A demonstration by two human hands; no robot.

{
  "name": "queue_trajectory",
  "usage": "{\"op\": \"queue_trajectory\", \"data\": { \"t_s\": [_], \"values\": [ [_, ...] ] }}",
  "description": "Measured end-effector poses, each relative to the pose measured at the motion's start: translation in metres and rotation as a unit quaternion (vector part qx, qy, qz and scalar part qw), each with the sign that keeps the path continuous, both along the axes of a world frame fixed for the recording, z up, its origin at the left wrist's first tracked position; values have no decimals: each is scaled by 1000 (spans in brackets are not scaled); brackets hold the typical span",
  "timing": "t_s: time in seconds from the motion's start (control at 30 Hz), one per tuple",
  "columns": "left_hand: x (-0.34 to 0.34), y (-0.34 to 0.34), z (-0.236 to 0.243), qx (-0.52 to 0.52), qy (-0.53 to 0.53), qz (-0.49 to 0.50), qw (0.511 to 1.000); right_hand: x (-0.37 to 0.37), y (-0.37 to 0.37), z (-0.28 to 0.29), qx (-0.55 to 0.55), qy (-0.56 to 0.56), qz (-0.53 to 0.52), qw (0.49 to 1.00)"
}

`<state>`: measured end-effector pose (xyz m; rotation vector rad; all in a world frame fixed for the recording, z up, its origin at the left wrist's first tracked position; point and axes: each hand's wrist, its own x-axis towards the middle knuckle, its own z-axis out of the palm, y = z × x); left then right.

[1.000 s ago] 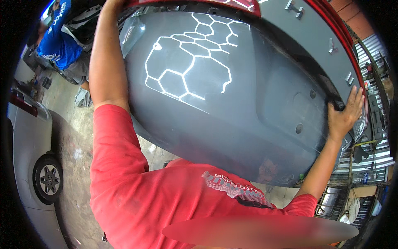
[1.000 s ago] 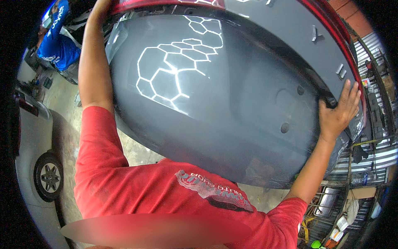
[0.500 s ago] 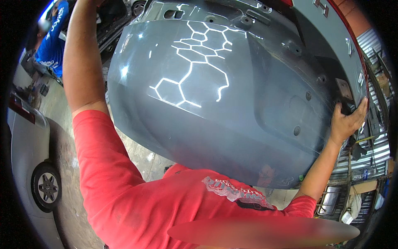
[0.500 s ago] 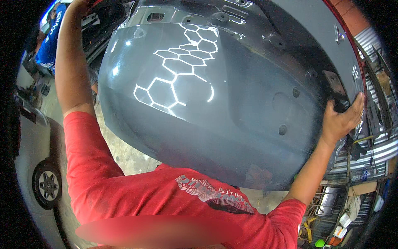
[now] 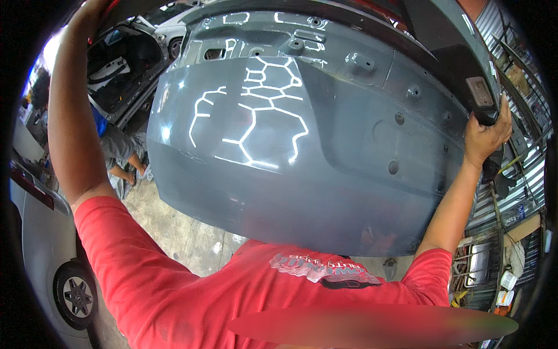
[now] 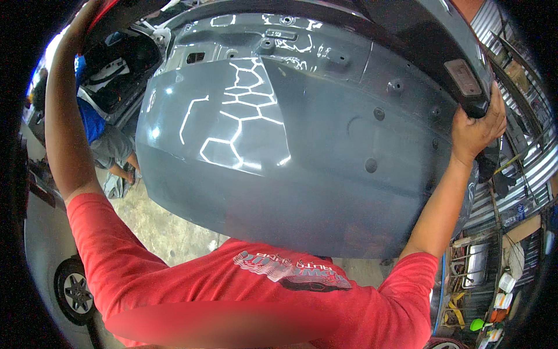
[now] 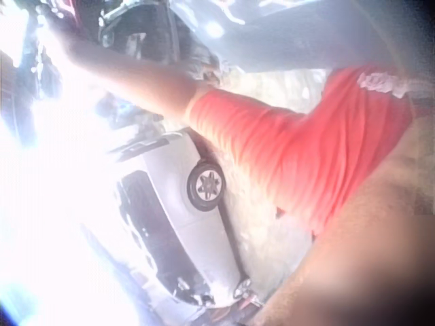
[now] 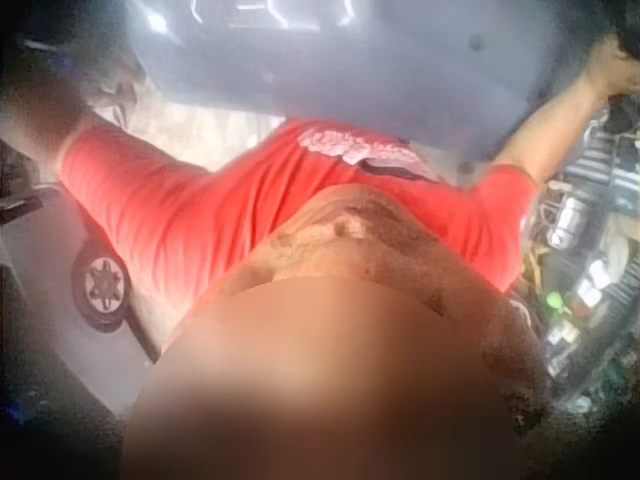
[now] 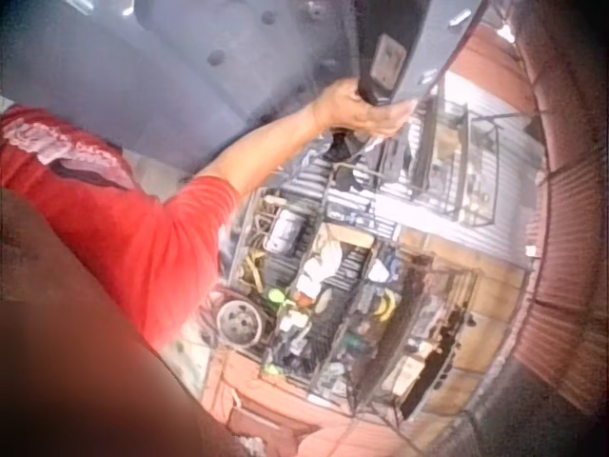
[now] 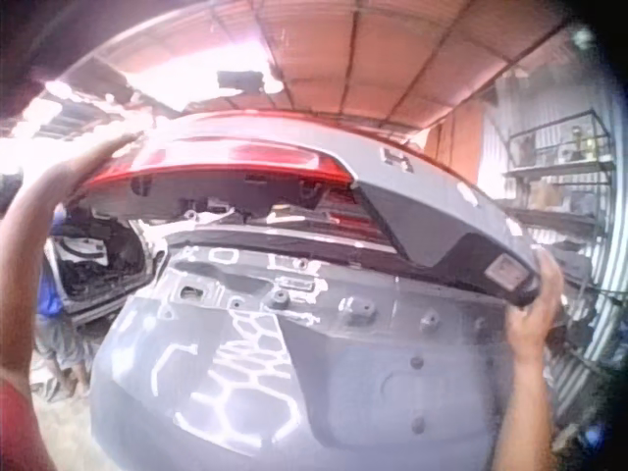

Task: The person removes a red trim piece from a gray car bumper, then reattaches it and aligns the bumper onto the rear of a vehicle. The person uses a hammer to tap the trim into place and adjusts the bumper edges to fit the car body.

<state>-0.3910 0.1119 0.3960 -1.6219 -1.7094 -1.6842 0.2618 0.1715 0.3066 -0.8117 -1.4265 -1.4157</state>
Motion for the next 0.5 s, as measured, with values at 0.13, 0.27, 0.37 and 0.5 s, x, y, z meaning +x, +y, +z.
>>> {"op": "queue_trajectory", "data": {
  "t_s": [0.13,0.27,0.37,0.5],
  "values": [
    [-32,-10,3,-24,-11,-36,999,3,-8,18,13,-40,22,999],
    [-75,-13,-2,-87,-30,-84,992,3,-29,43,13,-73,7,997],
    [-110,-14,-17,-157,-61,-124,978,4,-47,63,4,-112,32,993],
    [-151,-12,-40,-261,-132,-128,948,10,-68,78,-59,-129,51,989]
  ]
}}
